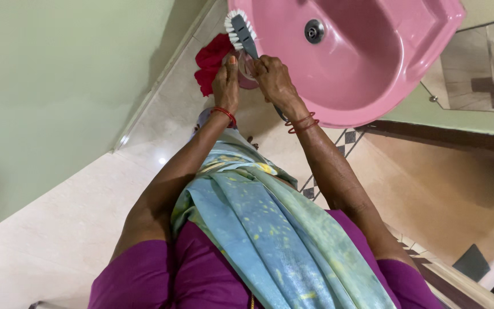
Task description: The person cleans the edges and outer surface of a pink wall-mounted sink using a small brush by hand.
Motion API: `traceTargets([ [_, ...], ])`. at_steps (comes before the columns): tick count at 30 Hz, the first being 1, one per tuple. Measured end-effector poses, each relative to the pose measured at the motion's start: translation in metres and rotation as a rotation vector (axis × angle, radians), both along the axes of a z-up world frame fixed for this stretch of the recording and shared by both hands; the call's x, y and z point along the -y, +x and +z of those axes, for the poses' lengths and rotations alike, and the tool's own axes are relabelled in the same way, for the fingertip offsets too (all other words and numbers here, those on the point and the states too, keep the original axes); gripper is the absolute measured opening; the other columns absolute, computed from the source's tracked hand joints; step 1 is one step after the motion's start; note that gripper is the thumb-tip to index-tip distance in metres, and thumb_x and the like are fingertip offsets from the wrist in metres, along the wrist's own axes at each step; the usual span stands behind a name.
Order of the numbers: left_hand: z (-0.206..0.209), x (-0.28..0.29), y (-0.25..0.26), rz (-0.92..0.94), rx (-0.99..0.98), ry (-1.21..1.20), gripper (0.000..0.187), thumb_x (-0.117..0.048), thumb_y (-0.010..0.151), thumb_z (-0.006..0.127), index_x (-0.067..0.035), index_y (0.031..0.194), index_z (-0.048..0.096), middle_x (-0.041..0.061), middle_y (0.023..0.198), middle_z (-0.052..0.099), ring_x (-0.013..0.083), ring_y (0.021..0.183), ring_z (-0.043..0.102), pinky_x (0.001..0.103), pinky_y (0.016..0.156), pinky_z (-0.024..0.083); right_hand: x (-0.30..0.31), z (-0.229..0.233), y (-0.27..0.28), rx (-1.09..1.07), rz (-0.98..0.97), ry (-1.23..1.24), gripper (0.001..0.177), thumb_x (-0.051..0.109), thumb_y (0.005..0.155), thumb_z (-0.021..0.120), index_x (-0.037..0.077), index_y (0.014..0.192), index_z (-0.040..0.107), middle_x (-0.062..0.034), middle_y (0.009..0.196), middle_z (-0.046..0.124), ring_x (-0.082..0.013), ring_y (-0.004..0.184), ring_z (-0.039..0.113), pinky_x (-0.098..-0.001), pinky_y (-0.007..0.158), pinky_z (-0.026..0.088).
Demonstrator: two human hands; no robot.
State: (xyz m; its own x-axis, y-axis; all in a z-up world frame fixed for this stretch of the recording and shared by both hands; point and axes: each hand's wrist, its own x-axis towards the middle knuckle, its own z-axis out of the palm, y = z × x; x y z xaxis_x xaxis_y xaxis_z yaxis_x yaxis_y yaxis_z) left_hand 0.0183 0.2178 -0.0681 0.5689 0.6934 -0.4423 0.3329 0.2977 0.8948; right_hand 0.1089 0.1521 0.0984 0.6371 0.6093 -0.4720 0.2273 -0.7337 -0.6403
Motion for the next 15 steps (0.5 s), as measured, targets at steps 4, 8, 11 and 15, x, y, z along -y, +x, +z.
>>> traceTargets([
  [4,-0.006,-0.005,0.003,0.092,0.180,0.104,0.083,-0.070,0.102,0.039,-0.001,0.143,0.057,0.020,0.136,0.064,0.0307,0.125,0.061,0.039,0.105,0.047,-0.015,-0.006,0.003,0.040,-0.041,0.018,0.037,0.030,0.104,0.050,-0.001,0.087,0.062,-0.0130,0.062,0.062,-0.0201,0.040,0.061,-0.0348,0.034,0.048],
  [8,-0.005,-0.009,0.011,0.118,0.130,0.063,0.079,-0.069,0.102,0.039,-0.003,0.140,0.059,0.018,0.134,0.065,0.0288,0.123,0.061,0.039,0.103,0.049,0.011,0.002,-0.006,-0.036,-0.083,0.050,0.041,0.028,0.109,0.045,-0.002,0.088,0.064,-0.0117,0.060,0.055,-0.0178,0.040,0.052,-0.0352,0.035,0.044],
  [11,0.001,-0.011,0.018,0.141,0.127,0.034,0.070,-0.068,0.105,0.037,-0.002,0.111,0.062,0.011,0.099,0.061,0.0217,0.092,0.058,0.037,0.081,0.048,0.035,0.007,-0.022,-0.063,-0.072,-0.044,0.042,0.032,0.107,0.044,-0.001,0.089,0.064,-0.0109,0.053,0.053,-0.0180,0.037,0.052,-0.0364,0.035,0.042],
  [15,0.006,0.004,0.025,0.243,0.149,-0.037,0.065,-0.063,0.104,0.040,-0.007,0.074,0.049,-0.002,0.066,0.039,0.0108,0.064,0.038,0.034,0.058,0.034,0.047,0.008,-0.026,-0.006,-0.045,-0.006,0.044,0.033,0.108,0.045,-0.001,0.089,0.064,-0.0089,0.055,0.052,-0.0185,0.037,0.051,-0.0384,0.037,0.041],
])
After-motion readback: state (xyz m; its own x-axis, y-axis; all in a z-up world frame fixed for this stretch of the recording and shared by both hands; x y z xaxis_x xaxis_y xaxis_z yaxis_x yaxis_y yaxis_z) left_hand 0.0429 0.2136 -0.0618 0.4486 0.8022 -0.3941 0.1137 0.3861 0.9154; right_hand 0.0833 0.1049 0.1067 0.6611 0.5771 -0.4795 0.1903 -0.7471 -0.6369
